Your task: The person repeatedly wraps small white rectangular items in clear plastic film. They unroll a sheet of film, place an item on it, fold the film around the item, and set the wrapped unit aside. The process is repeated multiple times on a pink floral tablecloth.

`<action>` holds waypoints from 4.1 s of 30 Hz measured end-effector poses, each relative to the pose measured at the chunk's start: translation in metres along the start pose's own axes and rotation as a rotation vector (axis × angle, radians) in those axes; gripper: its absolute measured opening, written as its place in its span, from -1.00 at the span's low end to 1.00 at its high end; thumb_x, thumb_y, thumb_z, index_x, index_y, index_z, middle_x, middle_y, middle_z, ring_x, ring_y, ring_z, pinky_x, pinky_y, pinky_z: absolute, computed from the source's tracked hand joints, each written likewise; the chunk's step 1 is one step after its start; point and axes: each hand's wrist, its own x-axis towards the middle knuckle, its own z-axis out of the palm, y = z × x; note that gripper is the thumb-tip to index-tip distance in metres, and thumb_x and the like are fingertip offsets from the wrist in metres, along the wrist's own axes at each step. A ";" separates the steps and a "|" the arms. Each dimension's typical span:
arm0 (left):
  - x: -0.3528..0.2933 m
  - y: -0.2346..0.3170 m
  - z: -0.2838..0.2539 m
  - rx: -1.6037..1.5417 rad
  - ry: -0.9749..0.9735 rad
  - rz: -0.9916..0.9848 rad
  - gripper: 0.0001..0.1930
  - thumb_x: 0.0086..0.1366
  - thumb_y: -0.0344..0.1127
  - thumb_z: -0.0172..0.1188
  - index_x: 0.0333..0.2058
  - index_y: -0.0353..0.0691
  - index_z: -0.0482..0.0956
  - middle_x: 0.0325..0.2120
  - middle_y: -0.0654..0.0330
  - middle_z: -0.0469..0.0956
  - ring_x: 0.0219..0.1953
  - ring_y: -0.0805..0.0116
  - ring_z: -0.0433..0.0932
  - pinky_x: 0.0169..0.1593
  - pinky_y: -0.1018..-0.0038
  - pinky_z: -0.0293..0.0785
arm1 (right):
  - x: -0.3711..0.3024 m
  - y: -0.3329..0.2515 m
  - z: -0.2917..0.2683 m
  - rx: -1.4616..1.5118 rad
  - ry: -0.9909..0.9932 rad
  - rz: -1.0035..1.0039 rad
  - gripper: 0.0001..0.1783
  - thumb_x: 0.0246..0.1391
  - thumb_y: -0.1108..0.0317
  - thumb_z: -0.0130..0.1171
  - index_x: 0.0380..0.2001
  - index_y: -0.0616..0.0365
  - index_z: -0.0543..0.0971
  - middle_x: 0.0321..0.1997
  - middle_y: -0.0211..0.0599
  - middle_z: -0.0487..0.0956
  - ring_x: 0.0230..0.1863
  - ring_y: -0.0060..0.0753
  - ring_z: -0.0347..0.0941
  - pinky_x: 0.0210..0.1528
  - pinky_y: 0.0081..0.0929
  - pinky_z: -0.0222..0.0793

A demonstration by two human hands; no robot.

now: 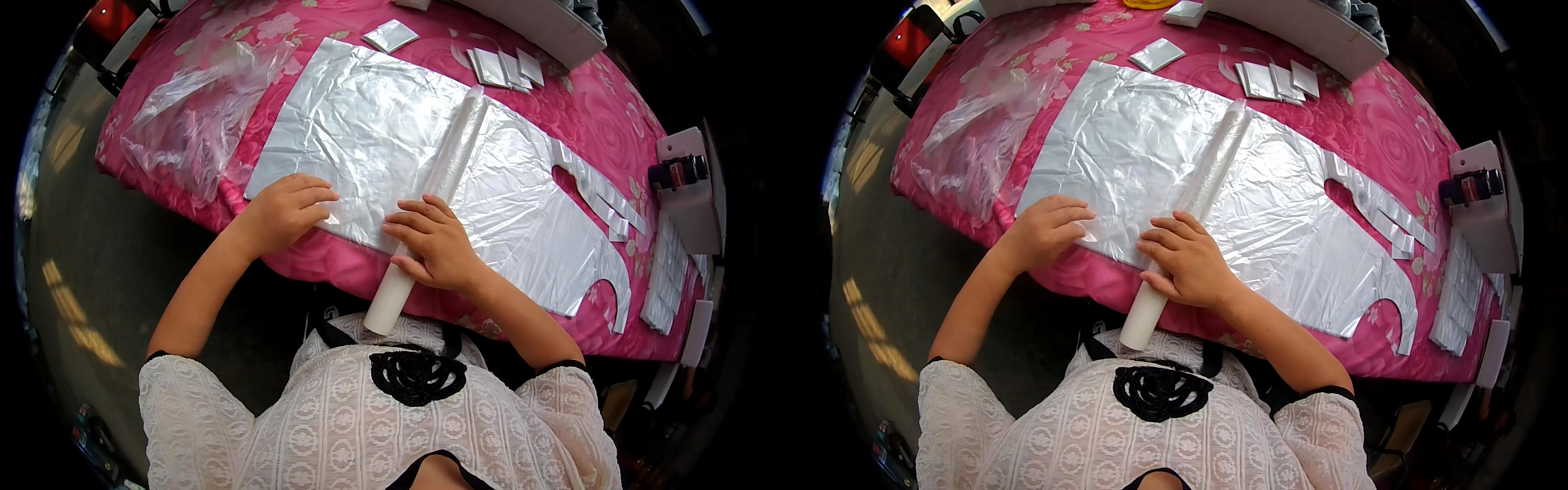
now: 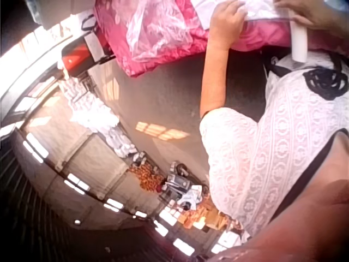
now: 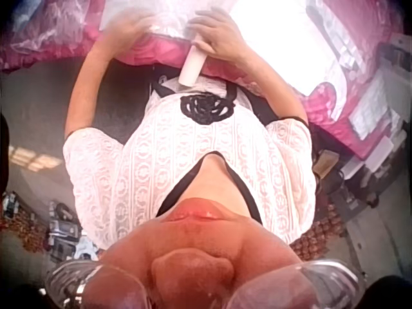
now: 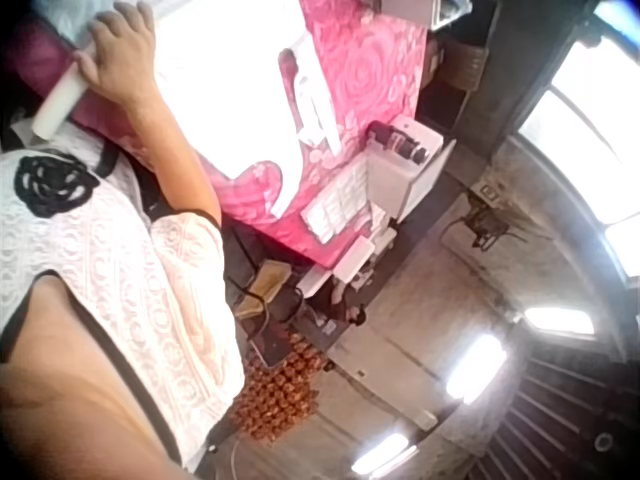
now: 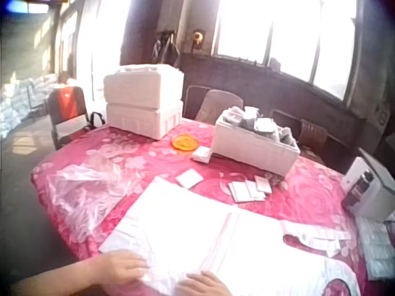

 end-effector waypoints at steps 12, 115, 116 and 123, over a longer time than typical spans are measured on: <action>0.104 -0.018 0.037 -0.034 0.262 -0.430 -0.46 -0.01 -0.59 0.14 0.02 -0.17 0.32 0.03 0.13 0.32 0.02 0.13 0.35 -0.01 0.34 0.37 | 0.002 -0.003 0.001 -0.021 0.047 -0.019 -0.59 -0.09 0.12 0.07 -0.19 0.12 0.50 -0.05 -0.26 0.45 0.14 -0.22 0.24 0.24 -0.17 -0.01; -0.005 0.122 0.043 -1.440 -0.754 -1.194 -0.61 0.15 -0.11 0.14 -0.19 -0.30 0.37 -0.48 0.23 0.42 -0.53 0.51 0.43 -0.42 0.55 0.44 | -0.122 0.123 -0.089 0.893 0.659 0.842 -0.82 0.03 0.32 0.16 -0.46 0.22 0.52 -0.59 -0.47 0.45 -0.59 -0.69 0.31 -0.54 -0.69 0.25; -0.009 0.119 0.038 -1.429 -0.784 -1.216 -0.61 0.14 -0.13 0.15 -0.18 -0.30 0.37 -0.47 0.22 0.43 -0.52 0.51 0.44 -0.41 0.54 0.44 | -0.128 0.131 -0.099 0.749 0.714 0.900 -0.83 0.03 0.32 0.16 -0.47 0.22 0.52 -0.60 -0.48 0.44 -0.60 -0.70 0.31 -0.55 -0.69 0.25; -0.069 0.065 -0.004 -1.200 -0.963 -1.051 -0.54 0.01 -0.23 0.30 -0.12 -0.32 0.44 -0.30 0.24 0.52 -0.20 0.49 0.44 -0.05 0.54 0.33 | -0.225 0.208 -0.135 0.481 1.096 1.062 -0.80 0.07 0.29 0.11 -0.47 0.22 0.50 -0.62 -0.49 0.43 -0.68 -0.71 0.25 -0.60 -0.73 0.19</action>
